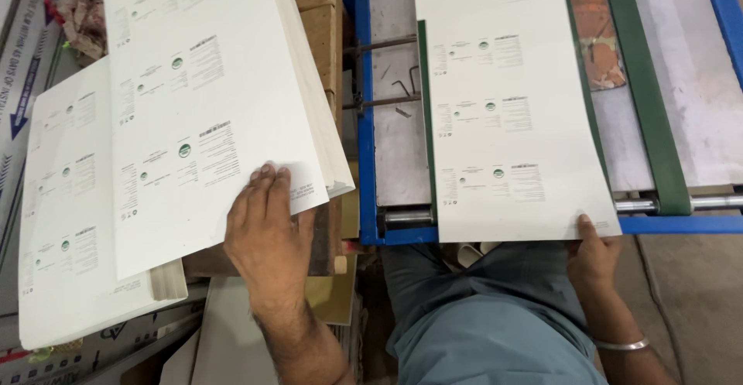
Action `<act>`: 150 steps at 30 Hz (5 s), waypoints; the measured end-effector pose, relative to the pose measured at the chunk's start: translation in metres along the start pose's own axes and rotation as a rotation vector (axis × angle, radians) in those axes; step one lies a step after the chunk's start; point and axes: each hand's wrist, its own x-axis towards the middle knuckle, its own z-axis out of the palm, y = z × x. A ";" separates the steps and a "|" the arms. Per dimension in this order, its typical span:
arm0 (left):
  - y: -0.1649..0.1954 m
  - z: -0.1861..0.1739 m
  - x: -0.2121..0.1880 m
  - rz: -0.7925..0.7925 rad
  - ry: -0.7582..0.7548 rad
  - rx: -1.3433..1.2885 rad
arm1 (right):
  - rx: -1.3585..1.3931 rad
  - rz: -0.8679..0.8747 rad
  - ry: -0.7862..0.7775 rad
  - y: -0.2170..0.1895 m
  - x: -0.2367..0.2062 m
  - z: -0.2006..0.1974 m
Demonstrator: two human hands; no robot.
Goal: The person repeatedly picks up single sheets of paper from a stack and places them onto a conveyor belt to feed them into a processing machine. The person handles the paper by hand, maintaining a consistent rhythm throughout the clip.
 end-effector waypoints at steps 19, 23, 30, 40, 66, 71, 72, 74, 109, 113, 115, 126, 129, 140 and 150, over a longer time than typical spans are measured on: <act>0.001 0.002 -0.004 -0.027 0.045 0.008 | -0.057 0.113 0.027 -0.011 0.039 0.049; 0.000 0.002 -0.004 -0.029 0.053 0.000 | -0.068 0.155 -0.024 -0.016 0.047 0.057; 0.001 0.003 -0.005 -0.033 0.046 -0.006 | -0.043 0.194 -0.204 -0.017 0.059 0.062; -0.010 0.003 -0.004 0.036 -0.047 0.009 | -0.228 0.053 -0.179 -0.015 0.033 0.021; -0.045 0.026 0.043 -0.105 0.022 -0.150 | -1.239 -0.896 0.036 -0.031 0.049 0.017; -0.048 0.028 0.042 -0.100 0.017 -0.175 | -1.244 -0.884 0.046 -0.029 0.051 0.015; -0.049 0.029 0.042 -0.096 0.019 -0.164 | -1.244 -0.881 0.045 -0.028 0.051 0.015; -0.050 0.030 0.041 -0.092 0.022 -0.139 | -1.244 -0.876 0.037 -0.027 0.052 0.014; -0.050 0.030 0.041 -0.128 -0.009 -0.157 | -1.274 -0.882 0.034 -0.029 0.050 0.018; -0.047 0.027 0.044 -0.079 0.021 -0.187 | -1.249 -0.873 0.032 -0.023 0.052 0.013; -0.045 0.025 0.044 -0.091 0.023 -0.211 | -1.268 -0.846 0.054 -0.023 0.054 0.013; -0.035 0.017 0.049 -0.139 -0.012 -0.198 | -0.402 -0.634 -0.728 -0.102 0.043 0.160; -0.034 0.017 0.048 -0.128 0.008 -0.208 | -0.329 -0.924 -0.903 -0.152 0.022 0.209; -0.040 0.022 0.045 -0.095 0.019 -0.188 | -0.370 -1.108 -0.859 -0.144 -0.004 0.171; -0.047 0.029 0.042 -0.065 0.049 -0.183 | -0.350 -0.367 -0.371 -0.059 0.048 0.102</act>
